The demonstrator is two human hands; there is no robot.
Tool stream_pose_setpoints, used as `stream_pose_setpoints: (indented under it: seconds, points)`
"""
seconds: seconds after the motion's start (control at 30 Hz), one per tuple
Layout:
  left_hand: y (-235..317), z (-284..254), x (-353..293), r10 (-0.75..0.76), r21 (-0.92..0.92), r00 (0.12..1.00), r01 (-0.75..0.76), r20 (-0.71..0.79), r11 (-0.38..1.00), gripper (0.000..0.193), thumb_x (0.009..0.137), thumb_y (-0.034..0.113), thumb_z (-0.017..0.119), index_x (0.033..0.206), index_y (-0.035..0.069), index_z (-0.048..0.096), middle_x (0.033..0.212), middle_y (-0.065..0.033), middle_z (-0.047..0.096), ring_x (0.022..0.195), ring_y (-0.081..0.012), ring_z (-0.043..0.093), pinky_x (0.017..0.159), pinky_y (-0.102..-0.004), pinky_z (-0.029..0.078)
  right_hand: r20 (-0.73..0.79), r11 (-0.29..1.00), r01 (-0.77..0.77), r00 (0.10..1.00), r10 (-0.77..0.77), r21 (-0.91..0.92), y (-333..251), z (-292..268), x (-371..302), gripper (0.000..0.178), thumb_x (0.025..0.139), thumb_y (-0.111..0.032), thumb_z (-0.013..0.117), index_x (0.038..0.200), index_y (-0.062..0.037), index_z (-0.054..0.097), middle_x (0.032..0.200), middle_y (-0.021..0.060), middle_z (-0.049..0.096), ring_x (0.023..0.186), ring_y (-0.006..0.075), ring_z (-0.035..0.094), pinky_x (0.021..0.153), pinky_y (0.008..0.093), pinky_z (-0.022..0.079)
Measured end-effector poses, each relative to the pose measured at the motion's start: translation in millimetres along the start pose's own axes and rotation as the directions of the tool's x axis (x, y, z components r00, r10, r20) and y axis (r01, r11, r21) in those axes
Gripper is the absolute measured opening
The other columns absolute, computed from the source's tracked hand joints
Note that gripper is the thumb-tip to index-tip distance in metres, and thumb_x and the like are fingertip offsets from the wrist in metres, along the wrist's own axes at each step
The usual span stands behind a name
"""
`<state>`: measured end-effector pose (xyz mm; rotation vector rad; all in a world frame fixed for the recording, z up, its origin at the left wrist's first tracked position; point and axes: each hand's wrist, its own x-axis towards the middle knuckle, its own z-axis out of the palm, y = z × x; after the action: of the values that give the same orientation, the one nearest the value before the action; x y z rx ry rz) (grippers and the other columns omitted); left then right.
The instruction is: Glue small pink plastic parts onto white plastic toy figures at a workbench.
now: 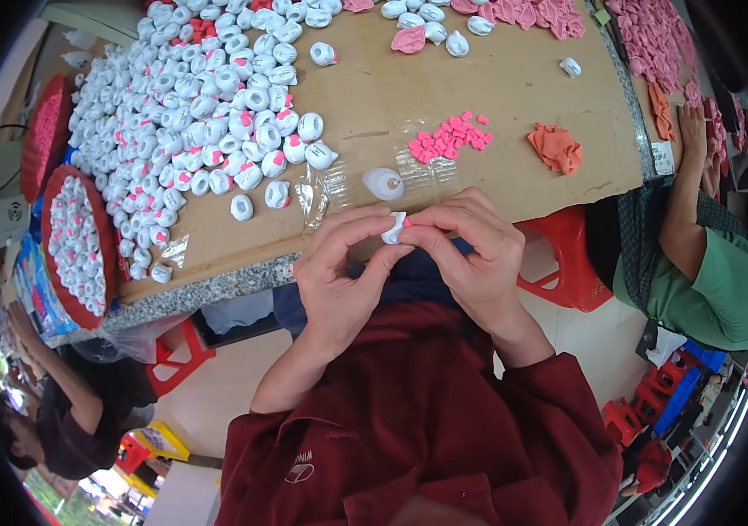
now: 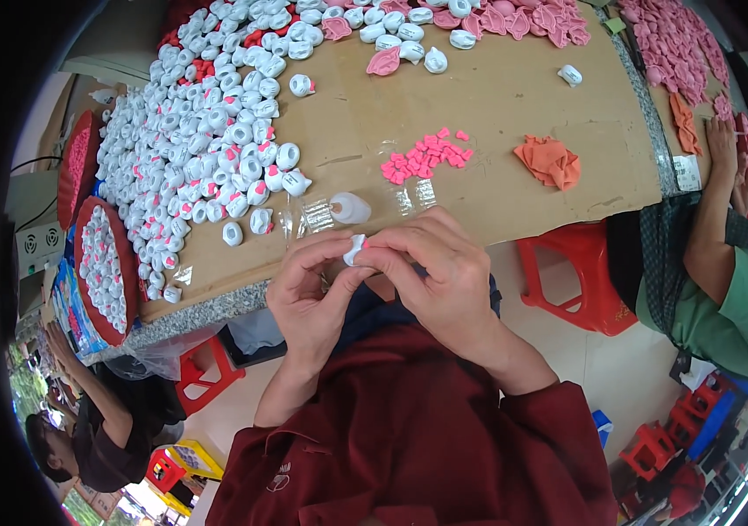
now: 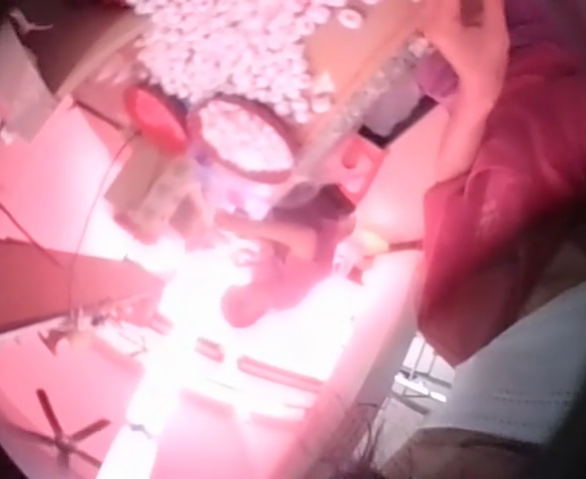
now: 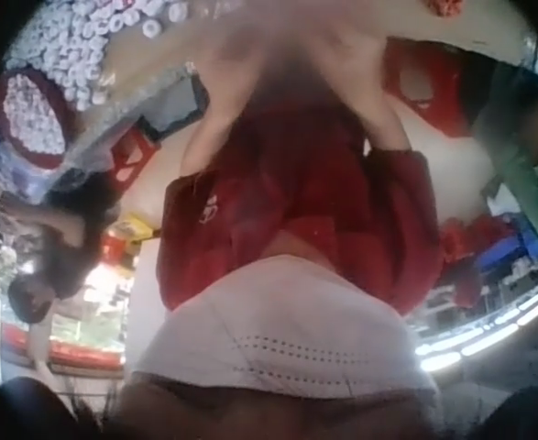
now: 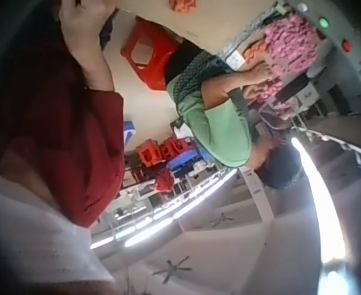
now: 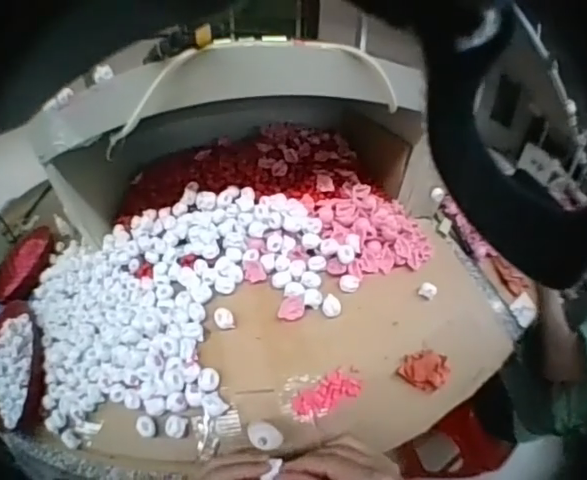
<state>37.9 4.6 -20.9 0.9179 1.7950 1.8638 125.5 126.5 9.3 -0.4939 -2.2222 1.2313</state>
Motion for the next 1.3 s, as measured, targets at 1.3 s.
stream_pose_setpoints:
  seconds: [1.3]
  points:
    - [10,-78,73,0.12,0.478,0.94,0.049,-0.318,0.877,0.023,0.066,0.005,0.072,0.087,0.002,0.064,0.088,-0.0067,0.062,0.076,-0.0149,0.055,0.069,-0.026,0.043,-0.168,0.993,0.009,0.985,-0.029,-0.12,8,22,23,0.031,0.062,-0.004,0.071,0.091,-0.0001,0.06,0.086,0.0088,0.058,0.08,0.0216,0.053,0.071,0.0295,0.043]
